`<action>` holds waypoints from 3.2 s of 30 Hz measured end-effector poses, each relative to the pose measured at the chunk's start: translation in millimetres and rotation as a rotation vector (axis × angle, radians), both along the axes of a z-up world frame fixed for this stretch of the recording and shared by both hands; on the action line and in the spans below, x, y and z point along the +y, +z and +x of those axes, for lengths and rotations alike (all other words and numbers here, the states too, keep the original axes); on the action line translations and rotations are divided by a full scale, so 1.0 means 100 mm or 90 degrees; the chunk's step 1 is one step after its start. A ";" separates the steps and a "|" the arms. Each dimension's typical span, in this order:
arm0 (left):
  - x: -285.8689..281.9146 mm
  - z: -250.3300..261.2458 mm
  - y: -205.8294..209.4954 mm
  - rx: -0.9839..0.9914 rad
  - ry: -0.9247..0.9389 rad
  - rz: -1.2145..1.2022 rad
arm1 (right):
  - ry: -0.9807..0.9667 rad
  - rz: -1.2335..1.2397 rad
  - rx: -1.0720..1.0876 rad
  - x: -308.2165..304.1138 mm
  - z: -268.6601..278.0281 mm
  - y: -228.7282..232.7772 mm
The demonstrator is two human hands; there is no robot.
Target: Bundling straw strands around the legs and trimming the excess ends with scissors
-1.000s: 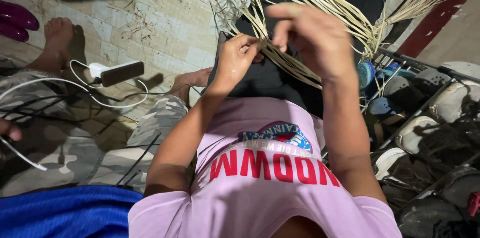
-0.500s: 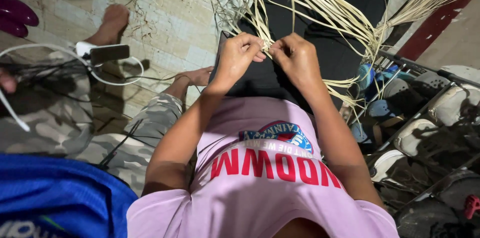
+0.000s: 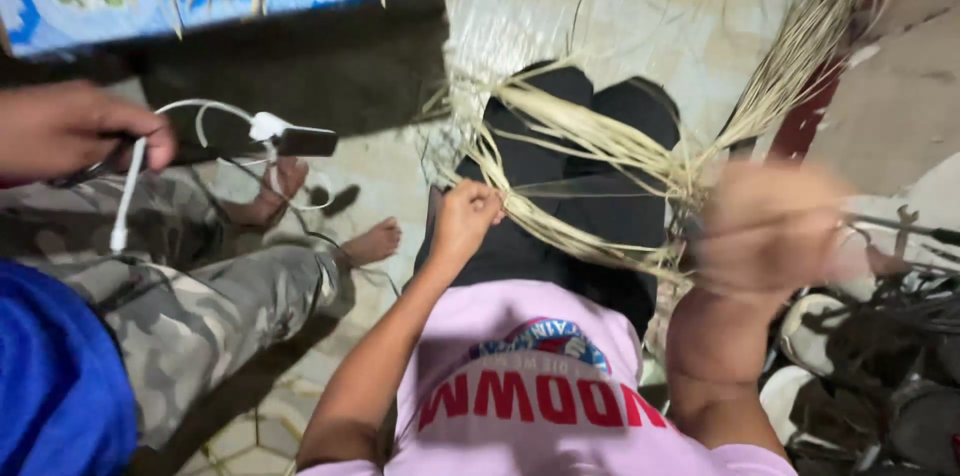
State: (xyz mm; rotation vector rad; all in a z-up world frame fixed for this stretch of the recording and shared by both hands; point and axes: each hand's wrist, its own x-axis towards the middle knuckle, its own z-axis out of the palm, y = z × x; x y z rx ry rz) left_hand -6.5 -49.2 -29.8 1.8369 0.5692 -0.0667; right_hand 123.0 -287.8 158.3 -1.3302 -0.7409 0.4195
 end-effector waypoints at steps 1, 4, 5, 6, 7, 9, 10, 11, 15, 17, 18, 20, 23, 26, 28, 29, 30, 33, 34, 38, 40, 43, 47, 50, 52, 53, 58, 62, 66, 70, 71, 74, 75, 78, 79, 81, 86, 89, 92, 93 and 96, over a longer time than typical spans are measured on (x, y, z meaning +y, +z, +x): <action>-0.01 -0.01 0.01 0.029 0.017 -0.043 | 0.103 0.389 0.170 -0.09 0.17 0.05; 0.03 0.01 0.05 0.069 0.060 -0.170 | -0.147 0.443 0.183 -0.05 0.24 0.15; 0.06 0.03 0.07 0.088 0.087 -0.257 | -0.482 0.080 0.030 0.02 0.19 0.17; 0.11 0.04 0.04 0.081 0.085 -0.254 | -0.482 0.086 0.025 0.23 0.13 0.12; 0.13 0.04 0.01 0.116 0.064 -0.265 | -0.275 -0.045 0.082 0.43 0.05 0.06; 0.16 0.04 -0.09 0.148 0.040 -0.274 | -0.071 -0.175 0.137 0.72 -0.09 -0.26; 0.15 0.03 -0.17 0.156 0.032 -0.270 | -0.024 -0.333 -0.080 0.80 -0.17 -0.53; 0.14 0.03 -0.24 0.162 0.025 -0.267 | 0.025 -0.488 -0.301 0.88 -0.23 -0.79; 0.14 -0.06 -0.20 0.175 -0.002 -0.248 | 0.010 -0.528 -0.142 0.88 -0.64 -1.27; 0.11 -0.09 0.02 0.186 0.036 -0.304 | -0.076 -0.594 0.016 0.77 -0.83 -1.47; 0.07 -0.10 0.12 0.192 0.021 -0.303 | -0.089 -0.595 0.026 0.75 -0.85 -1.50; -0.02 -0.07 0.31 0.144 -0.024 -0.140 | -0.039 -0.631 0.053 0.67 -0.91 -1.55; -0.02 -0.10 0.28 0.158 0.016 -0.254 | -0.024 -0.624 0.053 0.60 -1.03 -1.77; -0.03 -0.15 0.25 0.117 -0.045 -0.142 | 0.004 -0.489 0.236 0.64 -0.99 -1.60; -0.09 -0.15 0.32 0.125 -0.064 -0.096 | 0.006 -0.484 0.223 0.61 -0.99 -1.68; -0.10 -0.16 0.36 0.122 -0.076 -0.048 | 0.011 -0.476 0.195 0.63 -0.98 -1.73; -0.11 -0.17 0.34 0.131 -0.070 -0.045 | 0.021 -0.473 0.202 0.62 -1.01 -1.70; -0.13 -0.19 0.31 0.141 -0.069 -0.029 | 0.007 -0.594 0.101 0.61 -1.05 -1.61; -0.10 -0.18 0.29 0.139 -0.074 0.007 | -0.011 -0.613 0.046 0.61 -1.05 -1.61; -0.10 -0.24 0.08 0.143 0.039 -0.175 | -0.001 -0.655 -0.024 0.61 -1.13 -1.68; -0.10 -0.25 0.16 0.154 0.085 -0.227 | 0.014 -0.644 -0.002 0.59 -1.19 -1.65; -0.03 -0.20 0.11 0.141 0.103 -0.293 | 0.003 -0.628 0.003 0.60 -1.16 -1.63; -0.02 -0.29 0.12 0.062 0.087 -0.351 | -0.016 -0.591 0.019 0.61 -1.17 -1.53; -0.05 -0.37 0.26 -0.007 0.077 -0.341 | -0.007 -0.551 0.097 0.63 -1.16 -1.37; -0.08 -0.42 0.35 -0.061 0.056 -0.287 | -0.019 -0.549 0.104 0.63 -1.20 -1.45; -0.10 -0.45 0.39 -0.110 0.033 -0.233 | -0.032 -0.545 0.114 0.62 -1.22 -1.49; -0.11 -0.51 0.23 -0.145 -0.053 -0.105 | -0.068 -0.544 0.079 0.64 -1.28 -1.56; -0.08 -0.45 0.21 -0.124 -0.145 0.102 | -0.068 -0.649 -0.002 0.62 -1.28 -1.76; -0.11 -0.38 0.44 -0.041 -0.084 -0.079 | -0.072 -0.704 0.064 0.75 -1.29 -1.34; -0.11 -0.18 0.67 0.198 -0.039 0.091 | 0.004 -0.695 -0.028 0.70 -1.28 -1.28; -0.10 -0.13 0.81 0.214 -0.033 0.176 | 0.015 -0.698 -0.036 0.68 -1.29 -1.31; -0.13 -0.01 0.71 -0.172 -0.116 0.431 | 0.033 -0.730 -0.081 0.61 -1.31 -1.44; -0.14 0.03 0.65 -0.173 -0.117 0.433 | 0.032 -0.728 -0.081 0.55 -1.07 -1.36; -0.21 0.10 0.58 -0.211 -0.312 0.511 | -0.258 -0.592 -0.676 0.26 -0.27 -1.36; -0.23 0.12 0.62 -0.232 -0.279 0.486 | -0.427 -0.665 -0.469 0.12 0.10 -1.50; -0.26 0.14 0.62 -0.259 -0.245 0.462 | -0.590 -0.712 -0.251 -0.06 0.56 -1.87; -0.23 0.08 0.24 -0.002 -0.145 0.528 | -0.508 -0.592 -0.239 -0.19 0.63 -2.30; -0.15 0.04 0.02 -0.031 -0.071 0.640 | -0.407 -0.675 -0.170 -0.13 0.49 -1.96; -0.04 0.01 -0.15 -0.045 -0.059 0.671 | -0.336 -0.784 -0.210 0.06 0.29 -1.68; -0.02 0.01 -0.16 -0.043 -0.062 0.671 | -0.335 -0.785 -0.206 0.07 0.27 -1.70; 0.01 0.01 -0.12 -0.017 -0.064 0.723 | -0.321 -0.825 -0.193 0.07 0.23 -1.75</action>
